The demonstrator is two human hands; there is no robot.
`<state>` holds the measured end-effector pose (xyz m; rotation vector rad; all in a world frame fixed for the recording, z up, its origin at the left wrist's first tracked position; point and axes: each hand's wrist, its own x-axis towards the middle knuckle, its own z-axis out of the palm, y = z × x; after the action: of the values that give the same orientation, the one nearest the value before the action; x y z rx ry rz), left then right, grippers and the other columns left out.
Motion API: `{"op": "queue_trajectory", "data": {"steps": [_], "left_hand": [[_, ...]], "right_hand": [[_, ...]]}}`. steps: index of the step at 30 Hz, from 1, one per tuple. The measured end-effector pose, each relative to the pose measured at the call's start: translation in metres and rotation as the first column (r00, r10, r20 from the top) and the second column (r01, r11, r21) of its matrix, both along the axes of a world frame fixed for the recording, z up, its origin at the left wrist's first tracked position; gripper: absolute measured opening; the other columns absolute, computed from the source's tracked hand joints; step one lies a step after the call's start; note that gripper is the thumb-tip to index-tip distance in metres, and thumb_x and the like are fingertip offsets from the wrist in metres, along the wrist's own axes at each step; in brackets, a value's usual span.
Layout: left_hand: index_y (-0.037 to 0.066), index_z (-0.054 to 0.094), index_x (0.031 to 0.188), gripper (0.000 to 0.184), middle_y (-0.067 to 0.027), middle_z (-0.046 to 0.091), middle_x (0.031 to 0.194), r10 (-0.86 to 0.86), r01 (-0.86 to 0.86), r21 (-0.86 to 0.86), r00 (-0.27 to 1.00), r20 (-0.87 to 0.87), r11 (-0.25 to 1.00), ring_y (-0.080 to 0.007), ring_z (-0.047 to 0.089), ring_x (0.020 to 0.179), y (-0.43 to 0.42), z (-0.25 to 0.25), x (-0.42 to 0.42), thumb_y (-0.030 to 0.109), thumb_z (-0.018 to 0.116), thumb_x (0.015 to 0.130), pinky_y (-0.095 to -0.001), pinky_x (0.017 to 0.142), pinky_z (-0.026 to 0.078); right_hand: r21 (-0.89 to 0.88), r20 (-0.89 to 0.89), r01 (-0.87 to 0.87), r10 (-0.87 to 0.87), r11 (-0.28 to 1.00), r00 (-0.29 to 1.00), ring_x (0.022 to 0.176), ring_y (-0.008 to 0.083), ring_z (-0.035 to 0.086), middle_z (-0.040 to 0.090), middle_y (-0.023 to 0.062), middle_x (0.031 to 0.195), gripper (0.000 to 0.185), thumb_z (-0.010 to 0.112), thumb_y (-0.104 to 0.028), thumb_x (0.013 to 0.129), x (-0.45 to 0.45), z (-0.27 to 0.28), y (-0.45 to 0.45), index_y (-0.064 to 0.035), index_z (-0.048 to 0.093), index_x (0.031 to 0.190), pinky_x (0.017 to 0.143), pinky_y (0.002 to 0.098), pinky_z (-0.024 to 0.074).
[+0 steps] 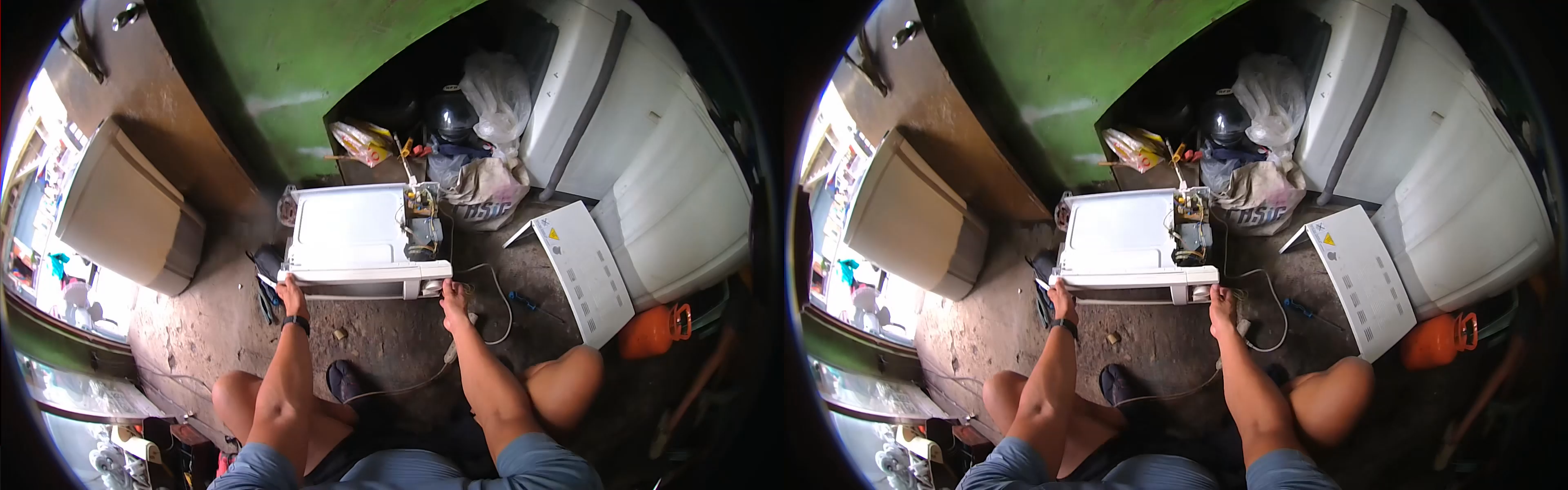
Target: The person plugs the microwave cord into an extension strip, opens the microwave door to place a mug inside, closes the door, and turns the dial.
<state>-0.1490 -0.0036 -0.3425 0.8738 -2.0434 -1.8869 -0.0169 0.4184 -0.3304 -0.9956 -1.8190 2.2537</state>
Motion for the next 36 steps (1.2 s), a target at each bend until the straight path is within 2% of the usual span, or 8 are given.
{"op": "queue_trajectory", "data": {"steps": [4,8,11,15,18,25,31,36], "left_hand": [[0.000,0.042,0.130,0.060,-0.0093,0.053,0.122,-0.048,0.078,0.157,0.981,-0.188,0.985,-0.0196,0.049,0.110,0.018,0.025,0.009,0.049,0.053,0.097,-0.0346,0.095,0.040],[0.019,0.004,0.156,0.086,-0.0113,0.027,0.156,-0.035,0.080,0.352,0.990,-0.134,0.933,-0.0330,0.027,0.143,0.061,0.059,0.055,0.060,0.048,0.095,-0.0556,0.109,0.027],[0.004,0.044,0.132,0.050,-0.0133,0.053,0.127,-0.085,0.060,0.270,0.993,0.084,0.961,-0.0247,0.051,0.115,0.104,0.006,0.088,0.038,0.055,0.097,-0.0426,0.099,0.042],[0.002,0.048,0.139,0.053,-0.0163,0.053,0.138,-0.643,0.655,-0.187,0.755,0.128,0.732,-0.0300,0.056,0.122,0.181,-0.015,0.147,0.019,0.064,0.091,-0.0376,0.098,0.047],[0.003,0.047,0.139,0.053,-0.0161,0.052,0.140,-0.723,0.727,-0.219,0.681,0.111,0.651,-0.0307,0.057,0.121,0.212,0.018,0.146,0.017,0.062,0.091,-0.0374,0.097,0.048],[0.005,0.054,0.134,0.045,-0.0152,0.068,0.119,-0.745,0.752,-0.107,0.659,0.107,0.650,-0.0289,0.065,0.111,0.233,0.053,0.138,0.019,0.059,0.092,-0.0361,0.091,0.050],[0.010,0.070,0.111,0.031,-0.0186,0.070,0.107,-0.686,0.901,-0.252,-0.065,0.725,-0.352,-0.0357,0.066,0.103,0.225,0.101,0.159,0.027,0.057,0.088,-0.0453,0.087,0.052],[0.006,0.073,0.095,0.026,-0.0173,0.072,0.098,-0.519,0.742,-0.246,-0.158,0.840,-0.624,-0.0352,0.069,0.096,0.194,0.182,0.163,0.025,0.060,0.085,-0.0466,0.082,0.054]], "right_hand": [[-0.066,0.046,-0.050,0.053,0.997,0.998,0.127,0.0268,0.048,0.052,0.0053,0.133,0.057,0.059,-0.056,0.092,0.005,0.010,0.003,-0.0140,0.046,0.128,0.101,0.0463,0.0389],[-0.100,0.077,-0.053,0.060,0.994,0.995,0.128,0.0346,0.048,0.048,0.0121,0.140,0.070,0.058,-0.060,0.090,0.011,0.035,-0.001,-0.0101,0.041,0.136,0.102,0.0495,0.0404],[-0.150,0.077,0.000,0.012,0.989,0.997,0.126,0.0346,0.049,0.048,0.0128,0.141,0.069,0.058,-0.059,0.091,0.015,0.032,-0.008,-0.0101,0.042,0.136,0.100,0.0485,0.0427],[-0.171,0.128,0.037,-0.015,0.985,0.992,0.111,0.0273,0.059,0.058,0.0101,0.124,0.048,0.061,-0.048,0.094,0.040,0.006,-0.018,-0.0117,0.049,0.124,0.086,0.0414,0.0503],[-0.196,0.165,-0.046,0.080,0.979,0.983,0.076,0.0144,0.063,0.062,-0.0010,0.092,0.022,0.062,-0.033,0.095,0.050,-0.024,-0.020,-0.0150,0.058,0.107,0.062,0.0311,0.0495],[-0.177,0.166,-0.066,0.096,0.982,0.981,0.069,0.0117,0.062,0.062,-0.0022,0.085,0.016,0.062,-0.028,0.096,0.051,0.017,-0.026,-0.0139,0.058,0.102,0.057,0.0291,0.0486],[-0.264,0.199,-0.053,0.108,0.963,0.974,0.077,0.0148,0.064,0.064,0.0015,0.095,0.021,0.062,-0.028,0.095,0.045,0.011,-0.025,-0.0147,0.055,0.110,0.062,0.0299,0.0509],[-0.170,0.237,-0.141,0.180,0.975,0.955,0.077,0.0140,0.064,0.064,0.0010,0.095,0.020,0.062,-0.027,0.095,0.044,-0.010,-0.030,-0.0149,0.056,0.109,0.062,0.0285,0.0503]]}}
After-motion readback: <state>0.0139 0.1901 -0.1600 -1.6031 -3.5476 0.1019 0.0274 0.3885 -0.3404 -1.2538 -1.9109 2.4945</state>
